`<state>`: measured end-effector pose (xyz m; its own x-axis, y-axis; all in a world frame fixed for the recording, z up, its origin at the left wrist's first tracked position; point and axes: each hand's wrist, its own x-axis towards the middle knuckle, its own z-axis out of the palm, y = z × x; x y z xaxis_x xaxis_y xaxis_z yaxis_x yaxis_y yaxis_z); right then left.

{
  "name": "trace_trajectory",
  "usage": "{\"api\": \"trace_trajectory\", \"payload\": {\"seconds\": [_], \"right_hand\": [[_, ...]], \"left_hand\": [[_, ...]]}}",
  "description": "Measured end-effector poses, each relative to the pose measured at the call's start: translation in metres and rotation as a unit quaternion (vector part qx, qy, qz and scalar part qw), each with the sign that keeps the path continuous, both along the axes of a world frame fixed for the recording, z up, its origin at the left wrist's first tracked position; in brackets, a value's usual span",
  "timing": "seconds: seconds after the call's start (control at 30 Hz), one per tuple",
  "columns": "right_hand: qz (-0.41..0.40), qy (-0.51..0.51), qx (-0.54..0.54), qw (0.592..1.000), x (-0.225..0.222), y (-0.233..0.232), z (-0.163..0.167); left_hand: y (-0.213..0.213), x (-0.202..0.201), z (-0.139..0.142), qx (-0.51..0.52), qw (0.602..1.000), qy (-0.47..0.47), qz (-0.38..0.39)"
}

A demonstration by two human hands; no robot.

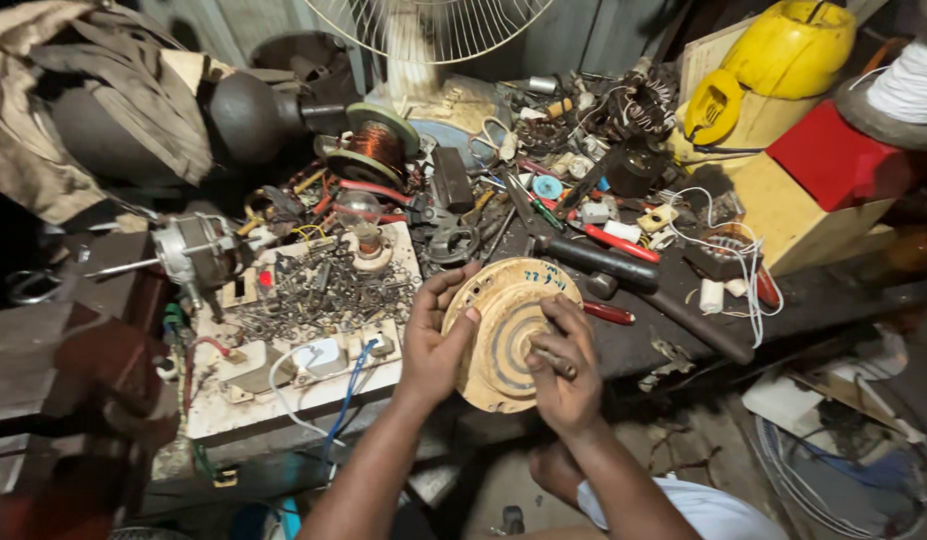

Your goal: The person sits at a cluttered workbench and assembles a ceiling fan motor. They seat the wound rotor into the lower housing, fit the upper cover plate over it, tap the assembly with a hammer to align it, and then drive screws around the housing with a screwdriver.

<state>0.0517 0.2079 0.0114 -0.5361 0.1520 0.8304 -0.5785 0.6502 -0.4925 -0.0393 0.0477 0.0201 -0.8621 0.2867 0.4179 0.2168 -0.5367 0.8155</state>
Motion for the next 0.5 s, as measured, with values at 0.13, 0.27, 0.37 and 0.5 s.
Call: {"api": "trace_trajectory", "payload": {"seconds": [0.13, 0.27, 0.37, 0.5], "right_hand": [[0.104, -0.112, -0.124, 0.98, 0.002, 0.008, 0.003], [0.094, -0.213, -0.096, 0.968, 0.007, 0.027, 0.003], [0.068, -0.256, -0.045, 0.963, -0.002, 0.037, 0.013], [0.077, -0.362, 0.08, 0.926, -0.019, 0.056, 0.06]], "left_hand": [[0.012, 0.002, -0.023, 0.007, 0.997, -0.069, 0.025], [0.027, 0.007, -0.04, -0.032, 0.994, -0.098, 0.026], [0.026, 0.009, -0.036, -0.107, 0.992, -0.061, 0.039], [0.001, 0.02, -0.027, -0.277, 0.942, 0.126, 0.139]]}}
